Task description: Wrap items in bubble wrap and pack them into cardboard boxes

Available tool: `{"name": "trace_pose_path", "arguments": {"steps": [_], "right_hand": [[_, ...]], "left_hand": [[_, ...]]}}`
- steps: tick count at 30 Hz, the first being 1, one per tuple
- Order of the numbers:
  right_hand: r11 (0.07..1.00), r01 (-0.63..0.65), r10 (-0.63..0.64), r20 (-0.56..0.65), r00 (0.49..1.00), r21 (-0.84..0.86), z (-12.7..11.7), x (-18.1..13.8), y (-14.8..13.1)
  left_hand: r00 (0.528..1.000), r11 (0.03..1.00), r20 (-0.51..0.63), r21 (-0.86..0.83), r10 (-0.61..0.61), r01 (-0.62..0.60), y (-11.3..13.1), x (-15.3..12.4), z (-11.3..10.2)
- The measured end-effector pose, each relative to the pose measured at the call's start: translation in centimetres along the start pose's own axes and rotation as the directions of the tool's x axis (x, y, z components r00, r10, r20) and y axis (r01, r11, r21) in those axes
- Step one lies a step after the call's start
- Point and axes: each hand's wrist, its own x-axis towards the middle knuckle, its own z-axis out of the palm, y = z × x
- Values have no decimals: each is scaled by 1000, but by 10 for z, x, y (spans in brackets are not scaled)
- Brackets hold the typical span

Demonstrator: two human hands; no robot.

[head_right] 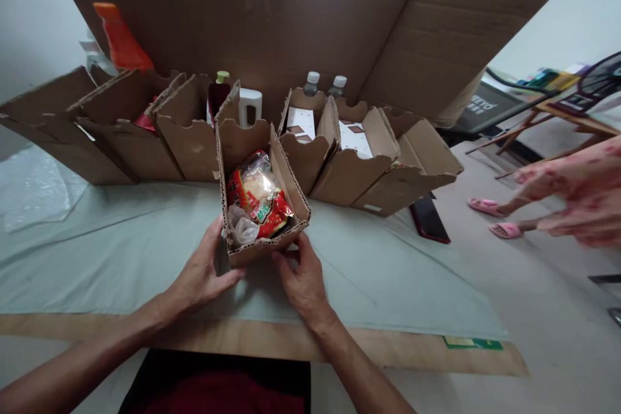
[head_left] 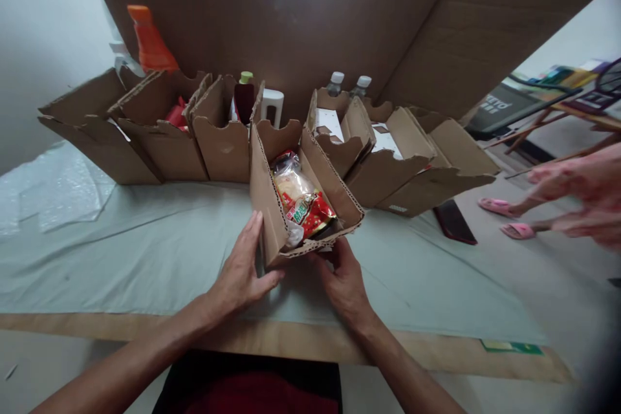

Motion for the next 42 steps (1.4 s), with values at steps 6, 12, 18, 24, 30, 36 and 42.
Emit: {"name": "trace_pose_path", "arguments": {"steps": [6, 12, 18, 24, 30, 36, 42], "right_hand": [[998, 60, -60, 4, 998, 1, 14, 15, 12], [979, 172, -174, -6, 985, -104, 29, 44, 24], [969, 165, -159, 50, 986, -184, 33, 46, 32], [963, 163, -147, 92, 985, -216, 33, 42, 36], [956, 178, -158, 99, 982, -234, 34, 42, 38], [955, 182, -164, 94, 982, -236, 35, 42, 37], [957, 174, -156, 91, 983, -231, 32, 42, 36]], "left_hand": [[999, 999, -31, 36, -26, 27, -13, 22, -15], [985, 957, -146, 261, -91, 128, -23, 65, -35], [922, 945, -302, 138, -244, 296, -24, 101, -38], [929, 967, -293, -187, -225, 175, -24, 108, -7], [932, 963, -279, -200, -233, 181, -36, 132, 6], [930, 957, -277, -228, -242, 181, -50, 148, 12], [946, 938, -163, -259, -279, 232, -43, 109, 1]]}}
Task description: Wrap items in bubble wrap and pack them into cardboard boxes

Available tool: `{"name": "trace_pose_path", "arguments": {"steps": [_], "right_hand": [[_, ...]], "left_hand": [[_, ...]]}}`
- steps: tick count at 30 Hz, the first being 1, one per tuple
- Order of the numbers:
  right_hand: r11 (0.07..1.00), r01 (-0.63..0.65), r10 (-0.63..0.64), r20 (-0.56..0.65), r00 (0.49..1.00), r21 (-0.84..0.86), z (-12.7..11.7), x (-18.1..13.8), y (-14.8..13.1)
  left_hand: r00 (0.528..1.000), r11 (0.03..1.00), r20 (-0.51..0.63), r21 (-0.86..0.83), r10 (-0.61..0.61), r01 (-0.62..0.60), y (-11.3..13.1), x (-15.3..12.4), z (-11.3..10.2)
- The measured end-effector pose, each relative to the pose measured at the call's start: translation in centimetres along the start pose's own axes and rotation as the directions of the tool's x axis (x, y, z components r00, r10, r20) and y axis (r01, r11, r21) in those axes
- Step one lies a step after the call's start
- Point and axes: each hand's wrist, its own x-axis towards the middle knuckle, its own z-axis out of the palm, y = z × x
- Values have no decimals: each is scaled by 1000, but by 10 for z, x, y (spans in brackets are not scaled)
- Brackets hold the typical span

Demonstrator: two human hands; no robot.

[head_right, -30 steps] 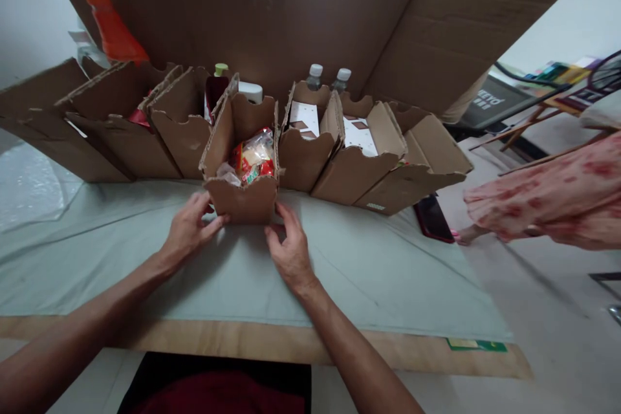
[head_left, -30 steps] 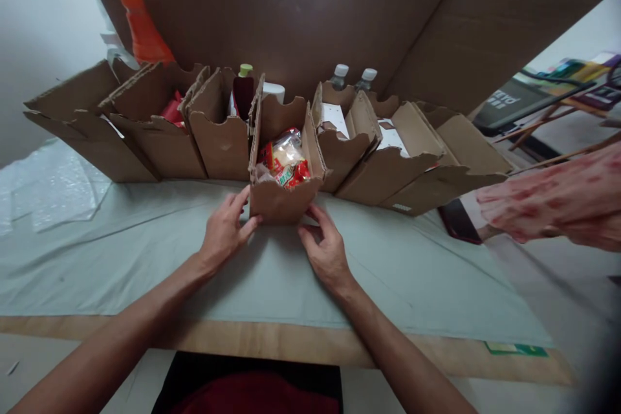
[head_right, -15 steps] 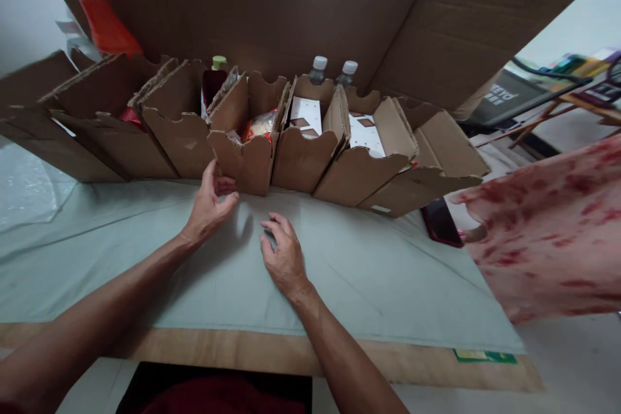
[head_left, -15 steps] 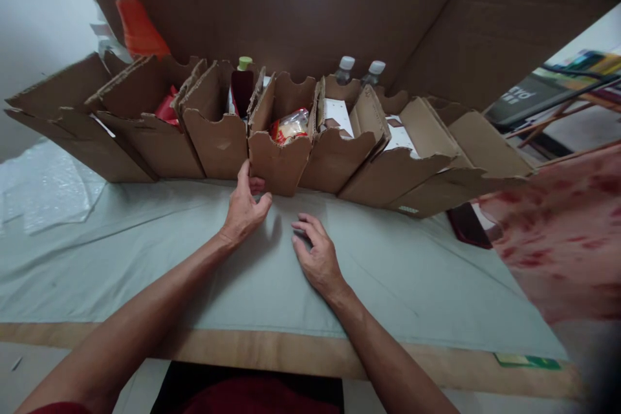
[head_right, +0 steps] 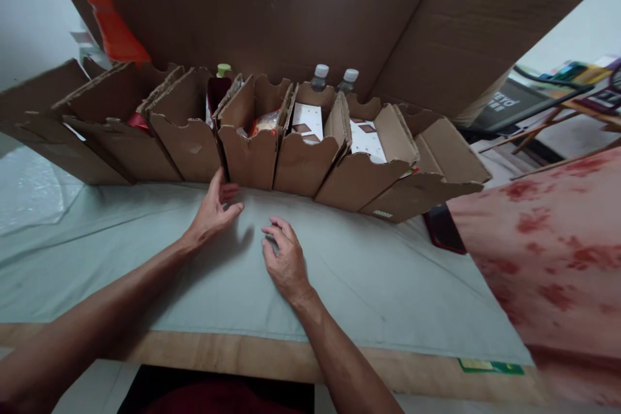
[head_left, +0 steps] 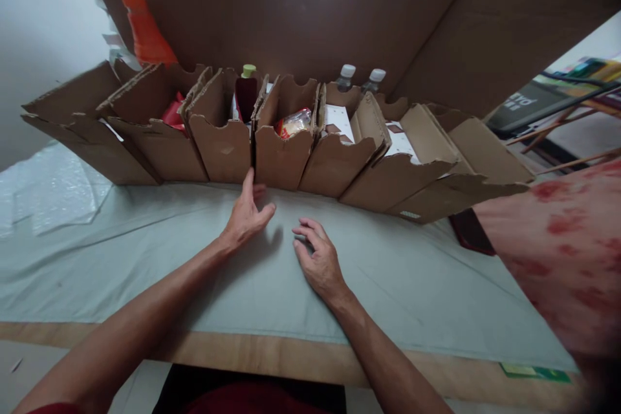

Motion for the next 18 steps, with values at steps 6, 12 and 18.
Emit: {"name": "trace_pose_path", "arguments": {"steps": [6, 12, 18], "right_hand": [[995, 92, -93, 37, 995, 36, -17, 35, -49], [953, 284, -264, 176, 948, -101, 9, 142, -139], [928, 216, -177, 149, 973, -304, 54, 198, -154]], "left_hand": [[994, 999, 94, 5, -49, 48, -2, -69, -48], [985, 996, -149, 5, -84, 86, 1, -66, -61], [948, 1000, -317, -24, -25, 18, -2, -53, -72]]}}
